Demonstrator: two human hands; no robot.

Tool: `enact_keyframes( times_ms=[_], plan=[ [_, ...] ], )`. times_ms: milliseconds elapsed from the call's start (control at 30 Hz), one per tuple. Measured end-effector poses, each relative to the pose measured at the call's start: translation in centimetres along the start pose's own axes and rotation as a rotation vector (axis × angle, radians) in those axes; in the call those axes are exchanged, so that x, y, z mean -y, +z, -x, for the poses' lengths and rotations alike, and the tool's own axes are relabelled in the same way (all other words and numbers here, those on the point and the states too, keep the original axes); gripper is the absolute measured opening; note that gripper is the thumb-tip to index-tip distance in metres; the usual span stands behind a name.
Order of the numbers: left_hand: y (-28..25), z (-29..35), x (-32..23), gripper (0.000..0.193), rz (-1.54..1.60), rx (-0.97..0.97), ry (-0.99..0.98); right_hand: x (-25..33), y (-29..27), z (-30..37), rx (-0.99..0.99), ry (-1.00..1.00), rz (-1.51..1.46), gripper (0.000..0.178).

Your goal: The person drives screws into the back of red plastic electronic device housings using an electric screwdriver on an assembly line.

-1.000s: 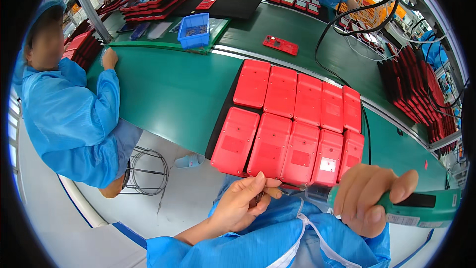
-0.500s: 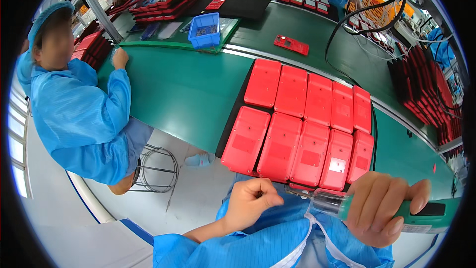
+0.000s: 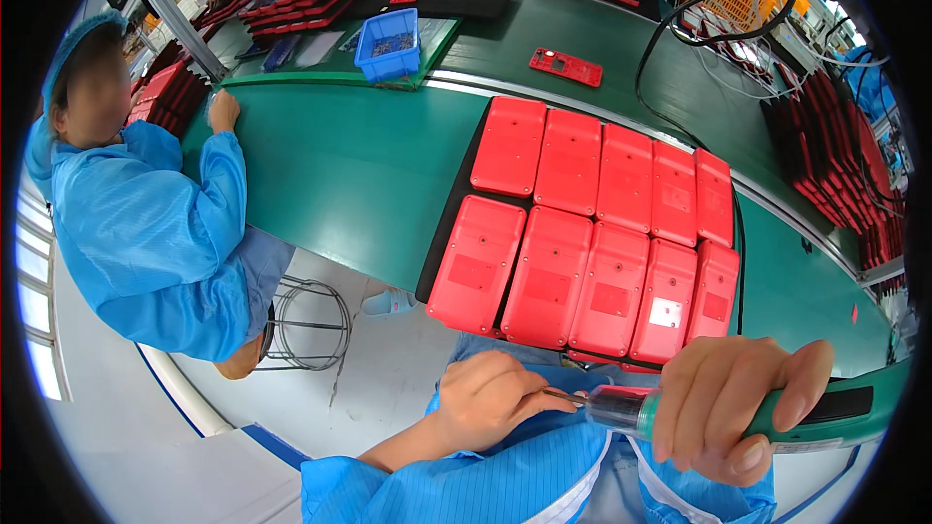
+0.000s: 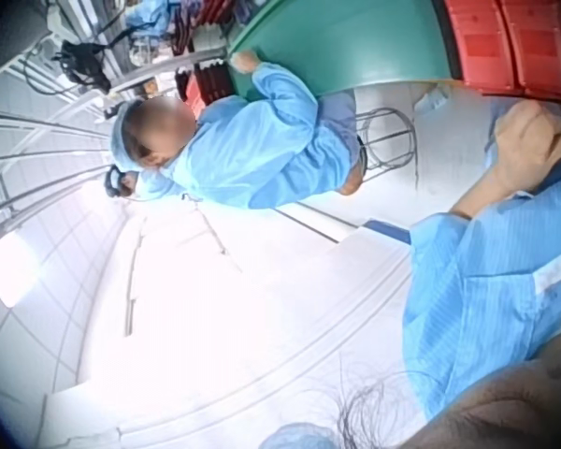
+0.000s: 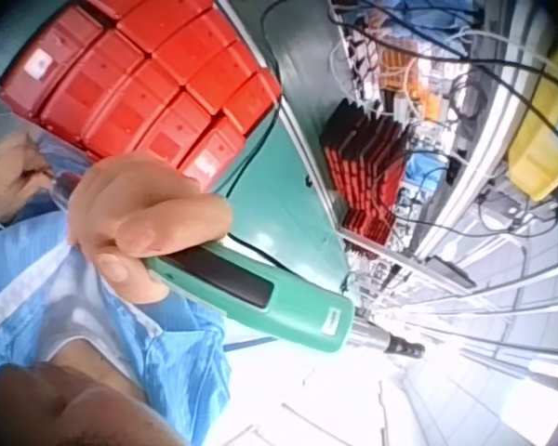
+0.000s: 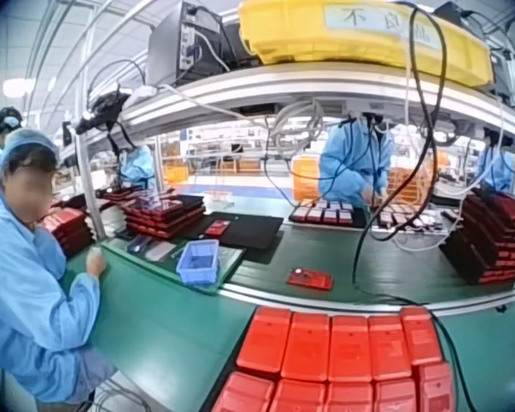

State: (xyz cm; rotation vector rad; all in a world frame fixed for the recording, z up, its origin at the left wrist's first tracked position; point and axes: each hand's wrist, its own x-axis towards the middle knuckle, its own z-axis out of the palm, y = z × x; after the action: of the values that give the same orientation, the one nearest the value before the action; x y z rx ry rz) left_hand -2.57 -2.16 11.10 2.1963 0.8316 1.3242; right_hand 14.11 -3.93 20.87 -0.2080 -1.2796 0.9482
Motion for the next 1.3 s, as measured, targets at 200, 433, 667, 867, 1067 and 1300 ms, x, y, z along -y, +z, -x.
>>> enact_keyframes(
  times_ms=[200,433,667,867,1067,1300],
  plan=[
    [-0.2,0.0,0.1,0.027,-0.051,0.001,0.051,-0.4,0.1,0.0,-0.001,0.017,0.004,0.024],
    [-0.1,0.0,0.3,0.032,-0.06,0.015,0.036,-0.8,0.5,-0.5,0.004,0.059,0.03,0.025],
    [-2.4,0.9,1.5,0.024,1.06,-0.208,-0.811,-2.1,-1.1,-2.5,-0.007,0.014,0.311,0.027],
    [-4.3,0.3,1.8,0.013,1.701,-0.772,-1.122,-2.9,-1.2,-2.3,0.034,0.099,0.406,0.028],
    [-4.9,1.0,2.4,0.02,1.632,-0.843,-1.098,-2.7,-2.7,-2.6,0.246,0.173,0.276,0.041],
    [-4.7,0.7,2.0,0.018,1.52,-0.818,-1.05,-3.1,-1.9,-2.7,0.23,0.176,0.376,0.031]
  ],
)
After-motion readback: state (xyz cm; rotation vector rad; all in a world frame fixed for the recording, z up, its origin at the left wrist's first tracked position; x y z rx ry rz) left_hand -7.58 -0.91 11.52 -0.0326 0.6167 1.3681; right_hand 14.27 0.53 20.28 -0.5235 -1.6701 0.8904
